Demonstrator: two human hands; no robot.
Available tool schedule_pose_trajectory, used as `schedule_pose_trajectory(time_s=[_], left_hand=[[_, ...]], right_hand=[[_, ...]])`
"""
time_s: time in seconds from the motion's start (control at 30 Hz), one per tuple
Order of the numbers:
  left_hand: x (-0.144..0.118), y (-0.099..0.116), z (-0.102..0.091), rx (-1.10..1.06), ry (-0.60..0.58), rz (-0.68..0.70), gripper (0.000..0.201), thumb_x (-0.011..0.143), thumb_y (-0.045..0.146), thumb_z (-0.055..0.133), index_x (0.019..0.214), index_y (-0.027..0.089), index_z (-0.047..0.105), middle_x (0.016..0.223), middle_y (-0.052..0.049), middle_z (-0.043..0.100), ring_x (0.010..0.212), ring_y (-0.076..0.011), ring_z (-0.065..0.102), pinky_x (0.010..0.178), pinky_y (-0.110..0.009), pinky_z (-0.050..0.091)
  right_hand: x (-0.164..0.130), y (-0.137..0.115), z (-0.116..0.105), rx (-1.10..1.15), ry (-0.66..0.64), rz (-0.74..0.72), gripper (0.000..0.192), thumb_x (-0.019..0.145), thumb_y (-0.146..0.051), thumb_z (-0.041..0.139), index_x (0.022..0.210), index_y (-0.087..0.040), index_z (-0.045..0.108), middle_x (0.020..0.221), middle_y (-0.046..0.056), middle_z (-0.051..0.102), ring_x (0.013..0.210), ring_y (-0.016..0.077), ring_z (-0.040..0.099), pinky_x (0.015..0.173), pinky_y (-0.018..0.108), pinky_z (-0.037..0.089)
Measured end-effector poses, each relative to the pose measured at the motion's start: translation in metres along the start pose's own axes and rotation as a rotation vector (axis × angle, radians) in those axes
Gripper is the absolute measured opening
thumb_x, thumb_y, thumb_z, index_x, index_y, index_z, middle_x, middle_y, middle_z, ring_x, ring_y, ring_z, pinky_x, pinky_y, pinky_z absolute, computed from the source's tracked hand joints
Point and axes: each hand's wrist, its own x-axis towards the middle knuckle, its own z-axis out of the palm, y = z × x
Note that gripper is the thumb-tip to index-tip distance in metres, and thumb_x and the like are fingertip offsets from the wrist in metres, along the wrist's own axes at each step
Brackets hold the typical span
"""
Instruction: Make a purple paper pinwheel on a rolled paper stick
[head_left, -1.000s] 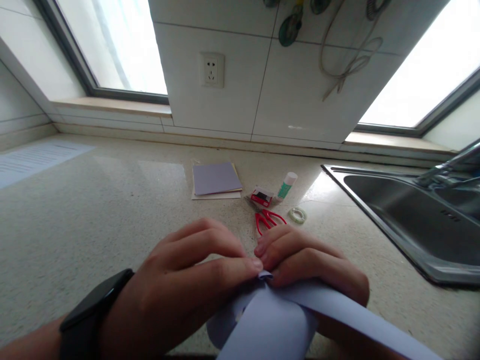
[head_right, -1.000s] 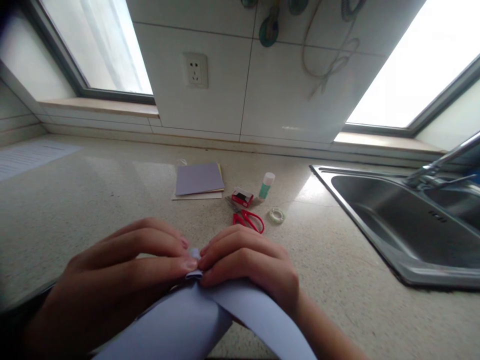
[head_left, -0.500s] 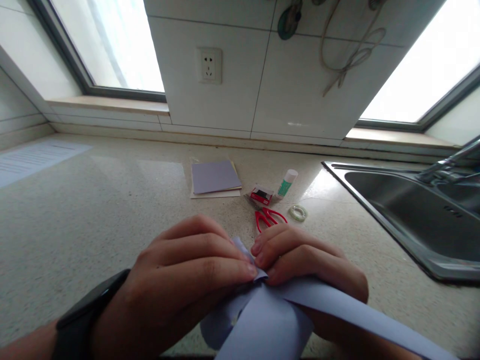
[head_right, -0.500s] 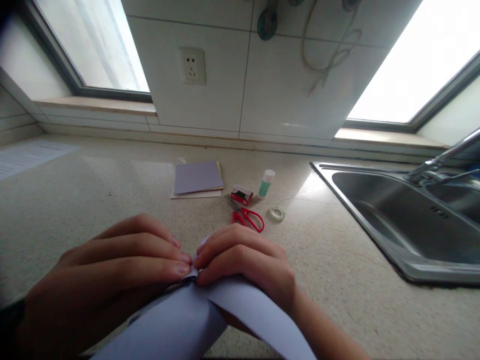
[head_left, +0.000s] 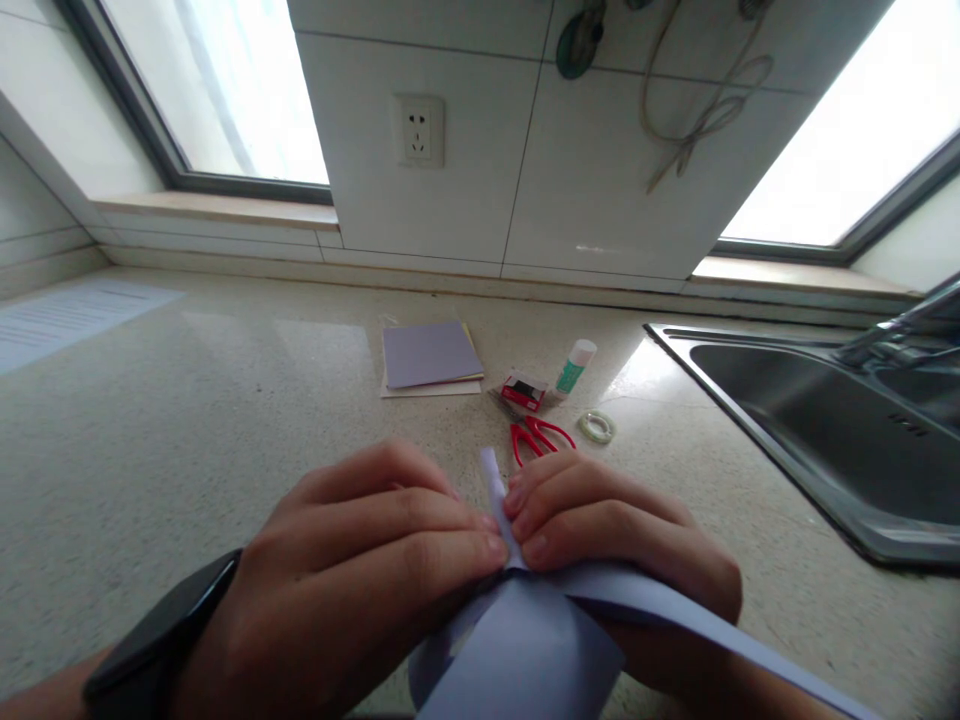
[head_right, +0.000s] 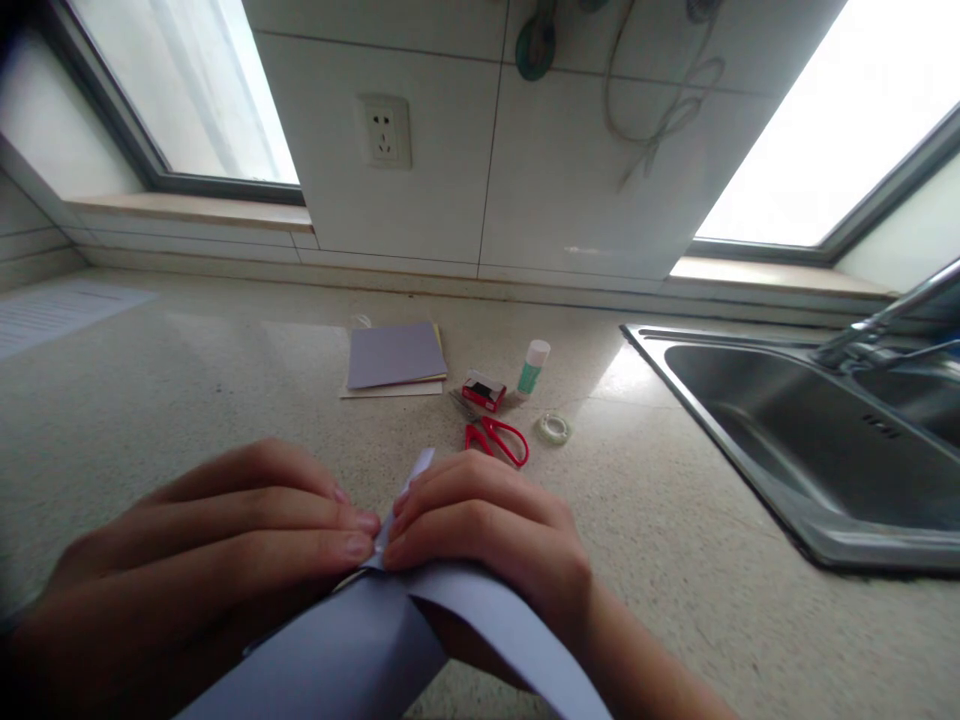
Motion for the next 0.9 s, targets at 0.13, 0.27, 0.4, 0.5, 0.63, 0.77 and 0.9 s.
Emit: schedule_pose_trajectory(time_s=[0.13,0.27,0.4,0.5,0.63,0.77,0.9], left_hand=[[0.002,0.000,0.001,-0.044,0.015,0.025,0.016,0.094,0.013,0.066,0.109,0.015,0.072,0.099,-0.002,0.080,0.090,-0.0138,0.068,0.082,-0.021,0.059],[-0.002,-0.001,0.001,-0.005,-0.008,0.009,0.017,0.096,0.019,0.065,0.112,0.019,0.071,0.101,0.000,0.080,0.092,-0.0144,0.069,0.083,-0.022,0.059],[-0.009,-0.001,0.002,0.074,-0.052,0.021,0.022,0.097,0.029,0.066,0.118,0.025,0.069,0.102,0.001,0.079,0.095,-0.0162,0.070,0.083,-0.024,0.060],[-0.009,0.001,0.005,0.045,0.009,-0.019,0.016,0.098,0.019,0.063,0.112,0.020,0.071,0.100,-0.001,0.079,0.092,-0.0161,0.069,0.083,-0.024,0.060],[-0.005,0.002,0.006,0.023,-0.026,-0.008,0.016,0.095,0.025,0.069,0.111,0.024,0.069,0.095,0.001,0.078,0.087,-0.0146,0.069,0.079,-0.022,0.060],[-0.004,0.001,0.009,-0.060,-0.029,-0.072,0.005,0.097,0.025,0.066,0.100,0.024,0.069,0.091,0.001,0.076,0.085,-0.0143,0.067,0.077,-0.021,0.059],[-0.005,0.000,0.012,-0.072,-0.056,-0.081,0.005,0.098,0.028,0.065,0.095,0.024,0.067,0.089,0.003,0.074,0.081,-0.0125,0.065,0.080,-0.021,0.058]], right_hand=[[0.000,0.000,0.002,-0.024,-0.006,-0.031,0.013,0.093,-0.026,0.071,0.095,-0.014,0.075,0.089,0.008,0.075,0.086,0.0199,0.073,0.083,0.035,0.062],[0.001,-0.001,0.002,-0.041,-0.011,-0.039,0.014,0.093,-0.026,0.071,0.095,-0.013,0.075,0.087,0.009,0.075,0.085,0.0202,0.073,0.082,0.034,0.062],[0.001,-0.001,0.002,-0.049,-0.013,-0.052,0.011,0.092,-0.021,0.071,0.095,-0.011,0.075,0.087,0.009,0.075,0.085,0.0203,0.072,0.082,0.034,0.062],[-0.001,0.000,0.001,-0.050,-0.029,-0.056,0.011,0.092,-0.020,0.070,0.098,-0.012,0.075,0.088,0.009,0.075,0.087,0.0208,0.072,0.081,0.035,0.062],[-0.005,0.001,0.000,-0.049,-0.061,-0.035,0.013,0.094,-0.022,0.069,0.103,-0.013,0.074,0.091,0.008,0.074,0.089,0.0210,0.072,0.083,0.036,0.061],[-0.007,0.002,-0.001,-0.044,-0.098,-0.027,0.011,0.095,-0.019,0.067,0.102,-0.013,0.073,0.093,0.008,0.073,0.090,0.0202,0.071,0.084,0.036,0.060],[-0.007,0.002,0.001,-0.019,-0.103,-0.039,0.012,0.095,-0.020,0.066,0.101,-0.013,0.073,0.092,0.009,0.073,0.089,0.0205,0.071,0.082,0.036,0.060]])
